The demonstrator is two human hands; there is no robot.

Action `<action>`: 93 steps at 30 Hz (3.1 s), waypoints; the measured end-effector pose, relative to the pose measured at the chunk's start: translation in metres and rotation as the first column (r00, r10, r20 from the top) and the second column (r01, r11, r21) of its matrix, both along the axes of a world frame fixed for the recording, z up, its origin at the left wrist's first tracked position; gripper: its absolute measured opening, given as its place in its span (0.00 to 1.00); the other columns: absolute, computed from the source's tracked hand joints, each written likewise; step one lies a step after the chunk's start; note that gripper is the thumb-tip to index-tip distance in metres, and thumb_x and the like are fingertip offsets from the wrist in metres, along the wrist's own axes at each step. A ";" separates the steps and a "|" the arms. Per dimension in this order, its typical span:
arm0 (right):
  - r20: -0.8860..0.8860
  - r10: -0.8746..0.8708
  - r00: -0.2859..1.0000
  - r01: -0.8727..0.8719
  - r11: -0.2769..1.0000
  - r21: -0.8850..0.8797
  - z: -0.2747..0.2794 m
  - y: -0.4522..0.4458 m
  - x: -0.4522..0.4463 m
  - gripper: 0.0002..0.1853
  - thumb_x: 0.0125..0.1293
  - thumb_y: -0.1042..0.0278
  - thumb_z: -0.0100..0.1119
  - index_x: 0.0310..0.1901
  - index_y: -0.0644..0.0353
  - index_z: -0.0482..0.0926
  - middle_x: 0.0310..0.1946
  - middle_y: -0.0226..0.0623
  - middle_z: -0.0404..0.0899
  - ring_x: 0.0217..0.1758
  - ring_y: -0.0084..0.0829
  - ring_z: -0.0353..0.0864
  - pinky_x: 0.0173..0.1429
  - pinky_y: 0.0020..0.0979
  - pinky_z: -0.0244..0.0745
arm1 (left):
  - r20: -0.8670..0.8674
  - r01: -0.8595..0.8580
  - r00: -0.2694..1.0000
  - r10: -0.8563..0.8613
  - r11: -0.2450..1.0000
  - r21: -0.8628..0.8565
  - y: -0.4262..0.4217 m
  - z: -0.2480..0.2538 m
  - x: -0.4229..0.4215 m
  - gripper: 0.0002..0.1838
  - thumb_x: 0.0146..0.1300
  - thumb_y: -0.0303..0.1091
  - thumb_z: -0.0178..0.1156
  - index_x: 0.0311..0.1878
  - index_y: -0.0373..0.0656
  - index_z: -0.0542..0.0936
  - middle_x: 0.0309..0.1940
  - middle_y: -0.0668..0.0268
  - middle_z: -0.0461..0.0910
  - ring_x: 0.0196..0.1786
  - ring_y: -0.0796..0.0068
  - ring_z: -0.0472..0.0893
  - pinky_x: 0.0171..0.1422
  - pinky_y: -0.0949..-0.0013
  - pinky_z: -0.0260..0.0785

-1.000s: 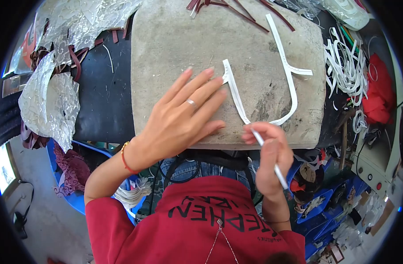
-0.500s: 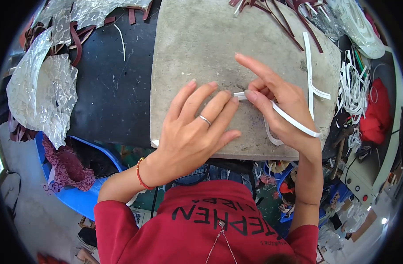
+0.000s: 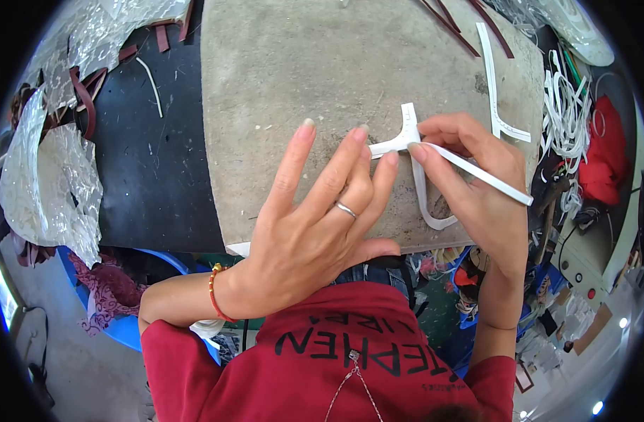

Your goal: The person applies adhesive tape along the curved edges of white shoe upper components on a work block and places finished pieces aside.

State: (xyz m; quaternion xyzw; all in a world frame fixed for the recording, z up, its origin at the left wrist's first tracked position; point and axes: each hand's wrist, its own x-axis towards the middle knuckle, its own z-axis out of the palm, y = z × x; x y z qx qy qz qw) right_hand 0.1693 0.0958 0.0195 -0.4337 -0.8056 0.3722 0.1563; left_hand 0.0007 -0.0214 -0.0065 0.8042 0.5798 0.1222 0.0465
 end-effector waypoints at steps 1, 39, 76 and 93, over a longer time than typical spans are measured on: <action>0.010 -0.016 1.000 0.016 1.000 0.017 0.000 -0.001 -0.003 0.07 0.60 0.73 0.65 0.36 0.63 0.77 0.27 0.40 0.80 0.29 0.36 0.83 0.34 0.32 0.76 | 0.015 -0.008 1.000 0.008 1.000 0.016 0.003 -0.001 0.001 0.40 0.59 0.67 0.50 0.62 0.41 0.76 0.54 0.62 0.75 0.67 0.63 0.70 0.75 0.40 0.55; -0.002 -0.474 0.880 0.474 0.880 -0.013 -0.009 -0.067 -0.026 0.17 0.67 0.72 0.56 0.57 0.61 0.72 0.26 0.42 0.82 0.27 0.36 0.84 0.33 0.37 0.76 | -0.057 0.369 0.928 -0.369 0.929 -0.020 0.021 -0.002 -0.023 0.38 0.60 0.66 0.49 0.62 0.43 0.73 0.65 0.64 0.72 0.75 0.64 0.62 0.80 0.45 0.45; 0.004 -0.357 0.934 0.354 0.927 0.124 -0.005 -0.088 0.095 0.07 0.55 0.78 0.66 0.35 0.58 0.81 0.34 0.33 0.79 0.37 0.35 0.78 0.44 0.34 0.70 | 0.150 0.245 0.963 -0.224 0.960 -0.134 -0.010 -0.005 0.056 0.45 0.36 0.59 0.70 0.66 0.69 0.75 0.64 0.54 0.60 0.67 0.46 0.65 0.69 0.39 0.64; 0.030 -0.141 0.990 0.100 0.823 0.558 -0.036 -0.106 0.015 0.16 0.49 0.71 0.70 0.41 0.57 0.78 0.35 0.35 0.77 0.39 0.37 0.76 0.43 0.37 0.67 | 0.231 0.082 0.968 -0.096 0.994 0.069 -0.045 -0.023 0.018 0.41 0.44 0.39 0.73 0.62 0.30 0.73 0.64 0.51 0.68 0.67 0.48 0.70 0.71 0.50 0.65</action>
